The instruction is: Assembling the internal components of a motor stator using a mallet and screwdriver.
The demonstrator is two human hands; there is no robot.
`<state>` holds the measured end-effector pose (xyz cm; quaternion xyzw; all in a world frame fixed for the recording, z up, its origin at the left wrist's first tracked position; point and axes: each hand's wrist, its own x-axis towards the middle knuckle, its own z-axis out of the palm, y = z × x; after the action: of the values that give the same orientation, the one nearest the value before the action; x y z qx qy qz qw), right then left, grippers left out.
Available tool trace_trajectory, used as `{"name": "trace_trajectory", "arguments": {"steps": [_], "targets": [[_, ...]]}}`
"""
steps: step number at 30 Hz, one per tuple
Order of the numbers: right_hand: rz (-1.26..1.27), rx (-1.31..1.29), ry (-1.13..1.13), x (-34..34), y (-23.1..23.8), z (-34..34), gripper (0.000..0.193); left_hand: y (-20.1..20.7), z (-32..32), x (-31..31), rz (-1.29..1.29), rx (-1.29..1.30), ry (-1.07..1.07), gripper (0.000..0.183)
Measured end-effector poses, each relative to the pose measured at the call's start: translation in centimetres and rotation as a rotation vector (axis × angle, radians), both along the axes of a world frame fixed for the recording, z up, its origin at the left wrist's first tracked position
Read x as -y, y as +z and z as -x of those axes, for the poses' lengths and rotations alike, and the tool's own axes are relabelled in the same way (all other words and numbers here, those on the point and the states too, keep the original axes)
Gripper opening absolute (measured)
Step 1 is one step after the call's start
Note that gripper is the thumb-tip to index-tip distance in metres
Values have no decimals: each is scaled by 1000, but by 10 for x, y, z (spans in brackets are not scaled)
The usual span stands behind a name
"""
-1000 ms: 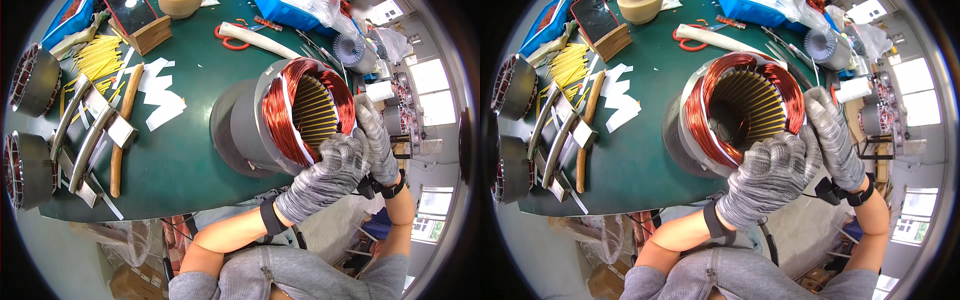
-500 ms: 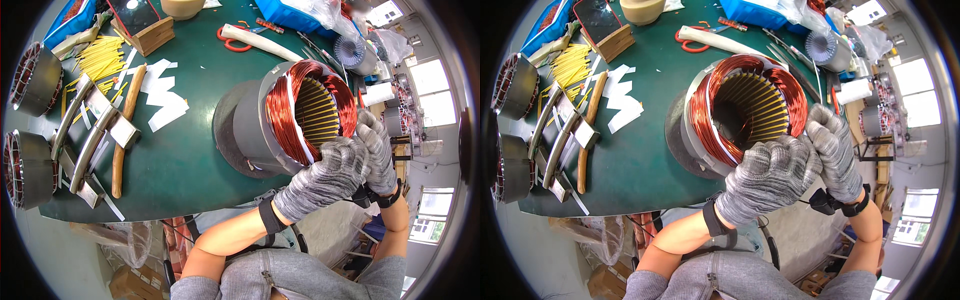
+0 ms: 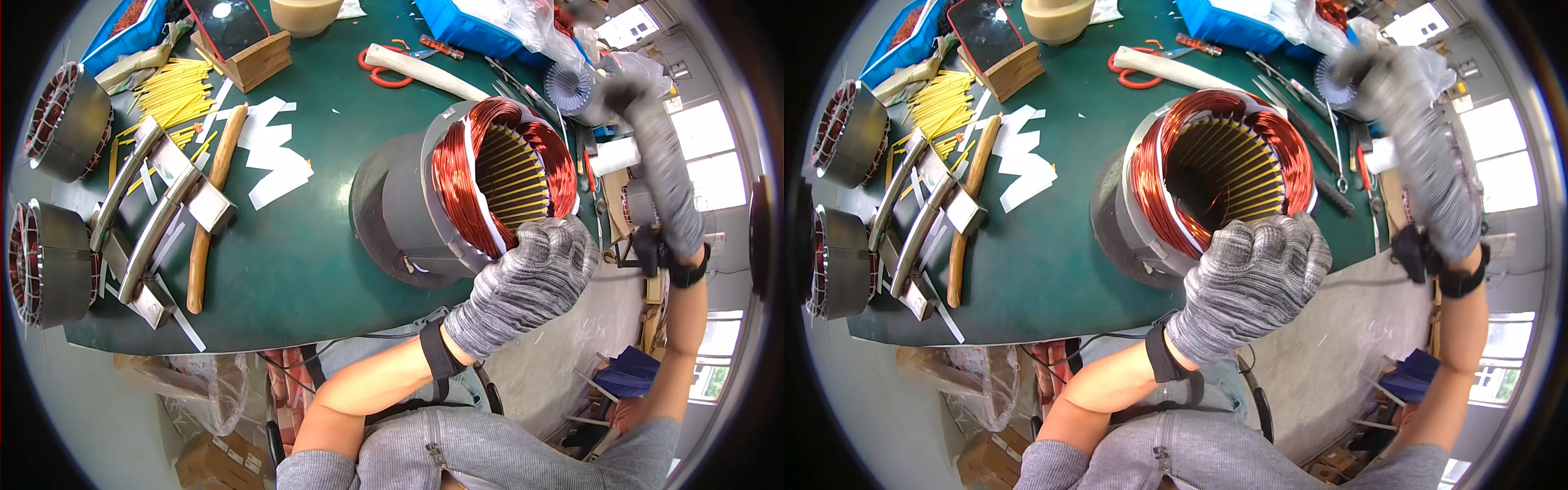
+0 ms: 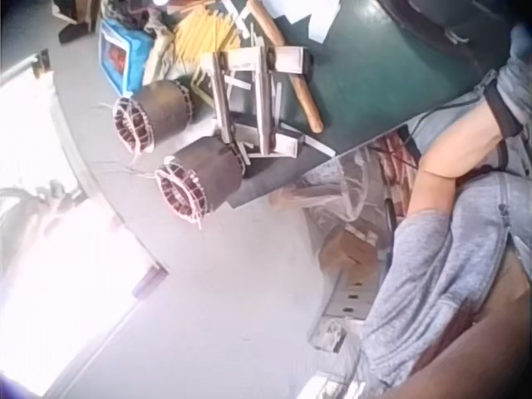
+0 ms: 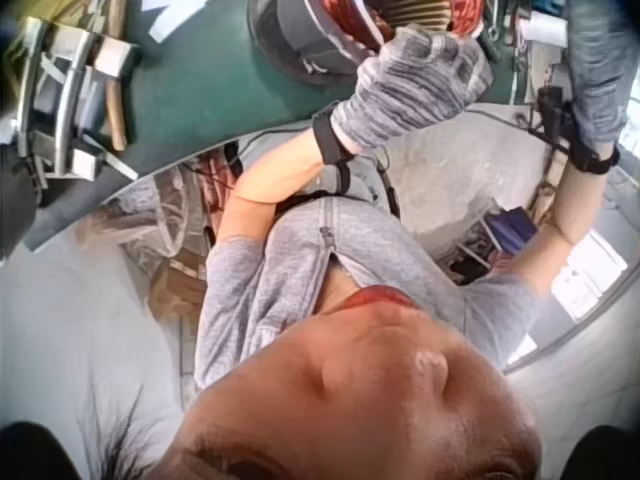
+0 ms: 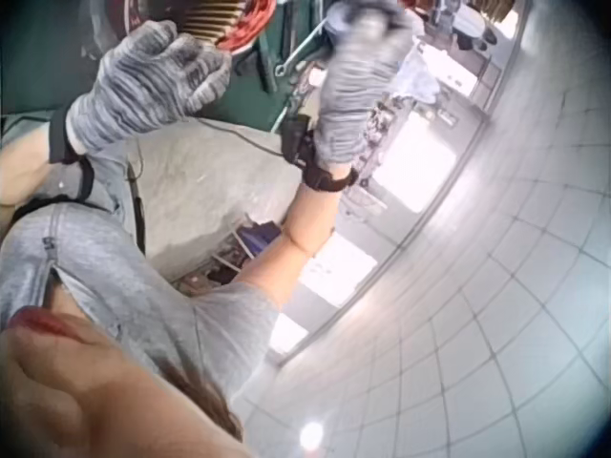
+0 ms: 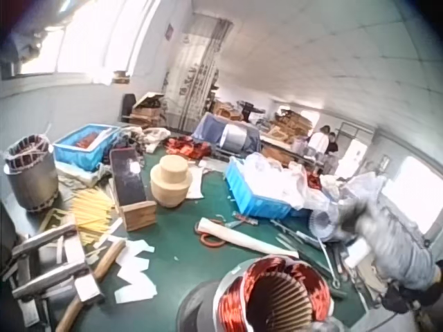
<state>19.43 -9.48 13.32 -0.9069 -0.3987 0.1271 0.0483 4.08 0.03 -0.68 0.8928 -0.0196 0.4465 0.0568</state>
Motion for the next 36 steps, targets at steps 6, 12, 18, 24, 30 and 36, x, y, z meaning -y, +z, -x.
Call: {"name": "trace_trajectory", "arguments": {"steps": [6,12,18,24,30,36], "targets": [[-942,-480,-9,-52,-101,-7,52,-4,4,-4,-29,8,-11,30],[-997,-247,167,-82,-45,19,44,-5,4,-9,-53,10,-28,29],[-1039,-422,202,-75,-84,12,62,0,2,-13,-56,16,-32,27],[-1137,-494,142,-67,-79,15,35,7,0,-4,38,-67,-112,31],[-1029,199,273,-80,-94,15,10,0,-4,-8,87,-46,40,22],[-1349,385,108,-31,-109,63,19,-5,5,-36,-30,86,-66,30]]}}
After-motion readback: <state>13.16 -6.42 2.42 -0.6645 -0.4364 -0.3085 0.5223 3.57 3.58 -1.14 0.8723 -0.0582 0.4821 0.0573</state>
